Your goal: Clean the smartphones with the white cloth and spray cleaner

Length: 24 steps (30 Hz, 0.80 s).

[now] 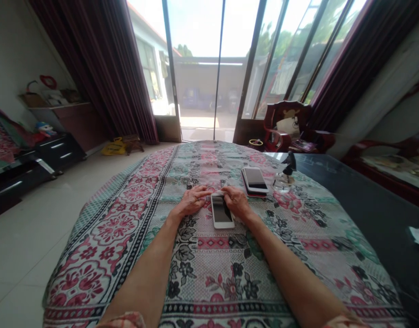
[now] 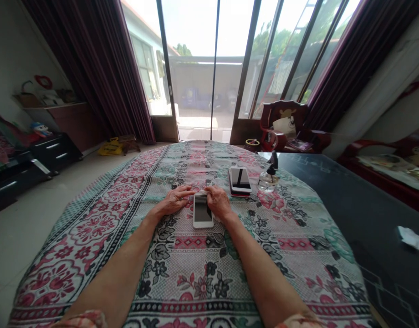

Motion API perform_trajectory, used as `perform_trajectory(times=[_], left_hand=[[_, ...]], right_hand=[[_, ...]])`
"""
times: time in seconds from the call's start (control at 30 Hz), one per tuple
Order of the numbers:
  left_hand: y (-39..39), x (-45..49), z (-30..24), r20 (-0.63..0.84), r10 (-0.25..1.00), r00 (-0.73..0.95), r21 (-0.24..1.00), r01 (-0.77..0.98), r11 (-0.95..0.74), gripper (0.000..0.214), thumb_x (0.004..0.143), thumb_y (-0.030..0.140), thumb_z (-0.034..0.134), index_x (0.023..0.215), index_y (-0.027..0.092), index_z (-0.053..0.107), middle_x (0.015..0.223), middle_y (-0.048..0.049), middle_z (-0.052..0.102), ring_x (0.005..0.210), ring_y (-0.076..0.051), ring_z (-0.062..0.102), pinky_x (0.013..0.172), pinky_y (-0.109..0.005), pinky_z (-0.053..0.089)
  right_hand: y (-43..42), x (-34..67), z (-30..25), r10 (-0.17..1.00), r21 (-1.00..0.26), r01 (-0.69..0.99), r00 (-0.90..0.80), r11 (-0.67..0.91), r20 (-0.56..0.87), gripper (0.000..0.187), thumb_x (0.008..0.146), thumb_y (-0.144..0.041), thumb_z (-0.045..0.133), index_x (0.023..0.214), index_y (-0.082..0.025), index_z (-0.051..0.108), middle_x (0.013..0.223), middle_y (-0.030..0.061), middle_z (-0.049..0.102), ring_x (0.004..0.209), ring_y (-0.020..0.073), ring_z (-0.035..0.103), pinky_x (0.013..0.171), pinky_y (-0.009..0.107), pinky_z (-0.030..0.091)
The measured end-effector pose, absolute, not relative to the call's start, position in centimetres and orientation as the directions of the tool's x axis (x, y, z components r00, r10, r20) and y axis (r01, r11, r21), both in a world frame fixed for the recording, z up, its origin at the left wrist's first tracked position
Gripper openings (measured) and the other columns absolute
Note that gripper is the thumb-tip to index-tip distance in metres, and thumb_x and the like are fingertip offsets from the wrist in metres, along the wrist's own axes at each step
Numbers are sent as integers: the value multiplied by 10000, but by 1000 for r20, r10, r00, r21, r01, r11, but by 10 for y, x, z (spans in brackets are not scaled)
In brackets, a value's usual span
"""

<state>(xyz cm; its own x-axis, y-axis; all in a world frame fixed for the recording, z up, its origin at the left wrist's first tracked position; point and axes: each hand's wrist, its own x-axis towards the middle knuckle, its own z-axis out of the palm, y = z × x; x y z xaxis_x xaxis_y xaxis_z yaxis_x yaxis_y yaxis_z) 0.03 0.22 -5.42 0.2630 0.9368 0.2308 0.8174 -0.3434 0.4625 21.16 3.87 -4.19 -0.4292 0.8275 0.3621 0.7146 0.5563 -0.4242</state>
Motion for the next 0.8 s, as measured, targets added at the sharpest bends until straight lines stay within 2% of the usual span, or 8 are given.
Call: perform_trajectory(times=[0.17, 0.27, 0.33, 0.47, 0.57, 0.63, 0.8], left_hand=[[-1, 5, -51, 282, 943, 175, 581, 751, -314, 409, 754, 129, 599, 1151, 203, 659, 1293, -56, 598, 1251, -207, 491, 1094, -345, 348], [-14, 14, -44, 280, 955, 102, 640, 721, -265, 465, 759, 147, 587, 1224, 156, 604, 1264, -94, 618, 1199, -219, 546, 1055, -349, 402], [-31, 23, -38, 272, 959, 81, 653, 716, -246, 524, 769, 181, 590, 1289, 142, 545, 1320, -110, 575, 1222, -227, 529, 1060, -343, 395], [-67, 45, -34, 238, 966, 97, 611, 759, -226, 606, 768, 290, 620, 1340, 137, 487, 1355, -132, 536, 1261, -266, 486, 1083, -381, 359], [-83, 61, -39, 180, 979, 96, 534, 826, -179, 877, 691, 452, 696, 1416, 86, 366, 1451, -206, 395, 1348, -334, 353, 1108, -447, 290], [-87, 69, -45, 145, 987, 74, 493, 859, -137, 978, 654, 497, 707, 1452, 105, 298, 1499, -208, 306, 1381, -362, 276, 1105, -490, 260], [-85, 78, -50, 151, 986, 67, 450, 884, -129, 968, 669, 471, 661, 1468, 108, 252, 1512, -194, 281, 1390, -358, 252, 1119, -477, 218]], right_hand=[[43, 212, -50, 838, -469, 698, -400, 541, 372, 282, 858, -131, 446, 1042, -160, 658, 1035, 62, 691, 972, 175, 599, 895, 259, 399], [42, 211, -51, 843, -478, 699, -376, 531, 385, 285, 844, -121, 453, 1028, -168, 665, 1021, 68, 701, 954, 184, 613, 883, 266, 410], [43, 210, -52, 843, -486, 696, -366, 529, 394, 288, 837, -115, 454, 1024, -166, 667, 1020, 75, 704, 949, 191, 619, 879, 274, 415], [43, 211, -54, 839, -498, 682, -363, 535, 405, 283, 835, -120, 459, 1019, -160, 671, 1003, 85, 709, 936, 198, 627, 870, 281, 424], [42, 212, -55, 836, -499, 678, -361, 539, 413, 281, 836, -120, 462, 1021, -159, 670, 1006, 90, 705, 941, 200, 625, 879, 286, 422], [40, 213, -55, 834, -499, 676, -362, 542, 416, 279, 829, -113, 468, 1015, -157, 671, 1007, 95, 702, 949, 202, 622, 890, 293, 420], [32, 221, -53, 826, -524, 642, -377, 559, 419, 273, 802, -103, 489, 984, -159, 684, 1000, 96, 705, 953, 208, 624, 896, 304, 433]])
